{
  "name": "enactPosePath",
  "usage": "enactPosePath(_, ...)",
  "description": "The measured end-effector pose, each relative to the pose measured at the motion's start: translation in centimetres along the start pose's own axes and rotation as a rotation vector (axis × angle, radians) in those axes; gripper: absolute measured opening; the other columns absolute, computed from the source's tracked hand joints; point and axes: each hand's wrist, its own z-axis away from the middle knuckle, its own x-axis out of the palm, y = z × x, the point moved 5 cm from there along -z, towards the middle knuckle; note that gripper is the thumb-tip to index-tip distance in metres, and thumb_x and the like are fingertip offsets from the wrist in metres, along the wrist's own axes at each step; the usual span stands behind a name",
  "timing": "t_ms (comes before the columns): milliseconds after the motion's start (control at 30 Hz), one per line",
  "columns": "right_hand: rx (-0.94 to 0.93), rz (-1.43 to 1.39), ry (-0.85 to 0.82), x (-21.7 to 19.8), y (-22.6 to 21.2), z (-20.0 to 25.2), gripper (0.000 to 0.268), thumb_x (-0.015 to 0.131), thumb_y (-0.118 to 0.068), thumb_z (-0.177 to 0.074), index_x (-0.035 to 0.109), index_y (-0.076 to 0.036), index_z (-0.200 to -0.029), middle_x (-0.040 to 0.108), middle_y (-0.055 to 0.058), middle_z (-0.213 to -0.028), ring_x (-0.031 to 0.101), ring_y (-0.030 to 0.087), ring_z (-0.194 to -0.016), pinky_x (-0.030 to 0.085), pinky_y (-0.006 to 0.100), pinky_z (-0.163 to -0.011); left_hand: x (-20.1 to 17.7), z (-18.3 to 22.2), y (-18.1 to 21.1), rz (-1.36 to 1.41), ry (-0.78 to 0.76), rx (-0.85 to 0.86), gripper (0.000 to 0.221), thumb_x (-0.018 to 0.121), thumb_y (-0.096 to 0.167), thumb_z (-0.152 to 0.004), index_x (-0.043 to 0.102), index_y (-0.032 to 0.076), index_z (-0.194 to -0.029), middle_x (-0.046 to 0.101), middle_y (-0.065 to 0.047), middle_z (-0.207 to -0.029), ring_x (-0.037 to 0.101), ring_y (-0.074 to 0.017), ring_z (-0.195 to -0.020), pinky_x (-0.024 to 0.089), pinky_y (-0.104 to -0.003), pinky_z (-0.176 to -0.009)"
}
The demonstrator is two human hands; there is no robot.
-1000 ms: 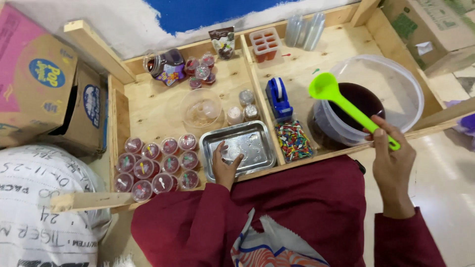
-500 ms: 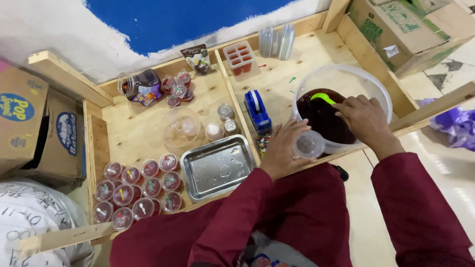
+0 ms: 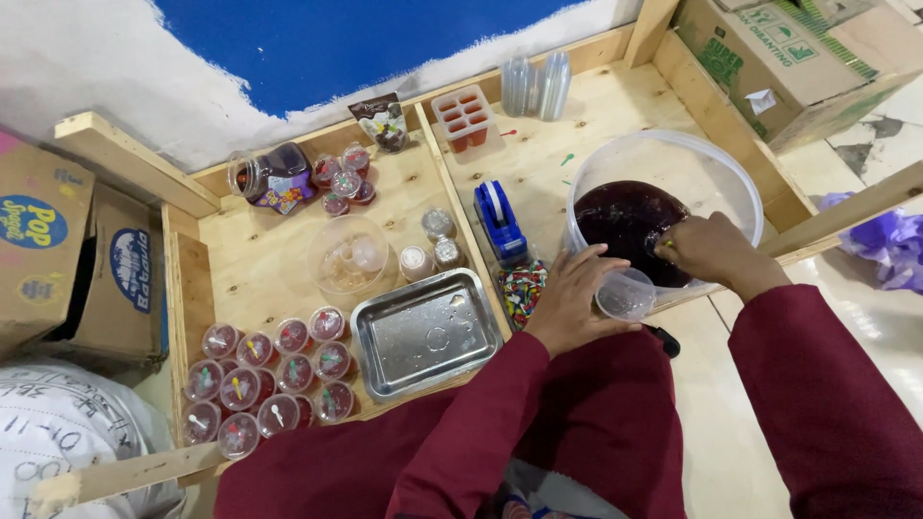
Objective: The person scoops a red liquid from a large container into a small cup with a spoon, and then applies a plastic seal to the cup by hand using a wooden paddle.
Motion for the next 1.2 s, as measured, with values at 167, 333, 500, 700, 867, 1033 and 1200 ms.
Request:
enactPosePath(167, -0.104, -0.439, -0.077, -5.7, -4.4, 3.4, 0.042, 0.047, -0.047, -0.099, 0.08, -0.021, -0.107, 0.083, 0.012, -0.101, 0.072, 0.039, -0.107, 0.054, 0.052, -0.092, 0.2, 0.0, -0.1, 0.017, 0.017, 0.025, 0.085, 0.075, 0.066, -0.074, 0.051, 0.023, -0.143, 0.061, 0.001, -0.138, 0.046, -0.0248, -0.147, 0.027, -0.06, -0.121)
enactPosePath(333, -0.206, -0.441, 0.128, -7.5, -6.5, 1.7, 0.034, 0.052, -0.041, -0.102, 0.077, -0.024, -0.117, 0.079, 0.011, -0.096, 0.073, 0.038, -0.096, 0.052, 0.051, -0.086, 0.4, 0.2, -0.2, 0.025, 0.017, 0.011, 0.086, 0.075, 0.066, -0.074, 0.051, 0.022, -0.144, 0.06, -0.004, -0.138, 0.045, -0.0278, -0.148, 0.028, -0.061, -0.121)
enactPosePath(500, -0.207, 0.054, 0.45, -5.0, -5.5, -2.3, 0.03, 0.046, -0.049, -0.105, 0.072, -0.035, -0.112, 0.07, -0.007, -0.095, 0.063, 0.019, -0.098, 0.047, 0.036, -0.084, 0.9, 0.4, -1.2, 0.052, -0.048, -0.019, 0.097, 0.071, 0.074, -0.067, 0.048, 0.026, -0.148, 0.059, -0.002, -0.14, 0.042, -0.026, -0.151, 0.027, -0.062, -0.122)
enactPosePath(700, -0.08, 0.26, 0.399, -0.9, -1.4, -4.0, 0.029, 0.048, -0.053, -0.103, 0.072, -0.039, -0.108, 0.07, -0.012, -0.102, 0.063, 0.014, -0.103, 0.045, 0.034, -0.088, 0.0, 0.2, -0.1, 0.085, -0.052, -0.023, 0.083, 0.069, 0.068, -0.08, 0.048, 0.024, -0.147, 0.059, -0.004, -0.14, 0.041, -0.0264, -0.152, 0.027, -0.061, -0.122)
enactPosePath(867, -0.012, 0.085, 0.097, -2.0, -0.3, -0.9, 0.034, 0.045, -0.048, -0.105, 0.076, -0.036, -0.111, 0.075, -0.012, -0.109, 0.068, 0.016, -0.107, 0.047, 0.036, -0.085, -1.1, -0.5, 0.9, 0.083, -0.129, -0.088, 0.082, 0.066, 0.068, -0.079, 0.051, 0.019, -0.143, 0.056, -0.009, -0.145, 0.039, -0.0286, -0.151, 0.027, -0.056, -0.122)
enactPosePath(1033, 0.044, -0.229, -0.158, -3.1, -0.9, 2.3, 0.044, 0.043, -0.051, -0.104, 0.075, -0.026, -0.12, 0.078, -0.002, -0.12, 0.076, 0.022, -0.102, 0.049, 0.038, -0.099, -1.2, -0.7, 1.3, 0.06, -0.19, -0.141, 0.083, 0.064, 0.068, -0.077, 0.053, 0.015, -0.14, 0.052, -0.015, -0.151, 0.038, -0.0302, -0.151, 0.026, -0.052, -0.123)
enactPosePath(1200, 0.0, -0.743, -0.056, -6.7, -2.7, 5.4, 0.043, 0.049, -0.044, -0.099, 0.082, -0.022, -0.115, 0.081, -0.004, -0.119, 0.072, 0.016, -0.107, 0.049, 0.03, -0.093, -0.8, -0.8, 0.4, 0.057, -0.185, -0.138, 0.09, 0.076, 0.067, -0.062, 0.058, 0.017, -0.134, 0.06, -0.011, -0.144, 0.041, -0.0285, -0.149, 0.032, -0.05, -0.12)
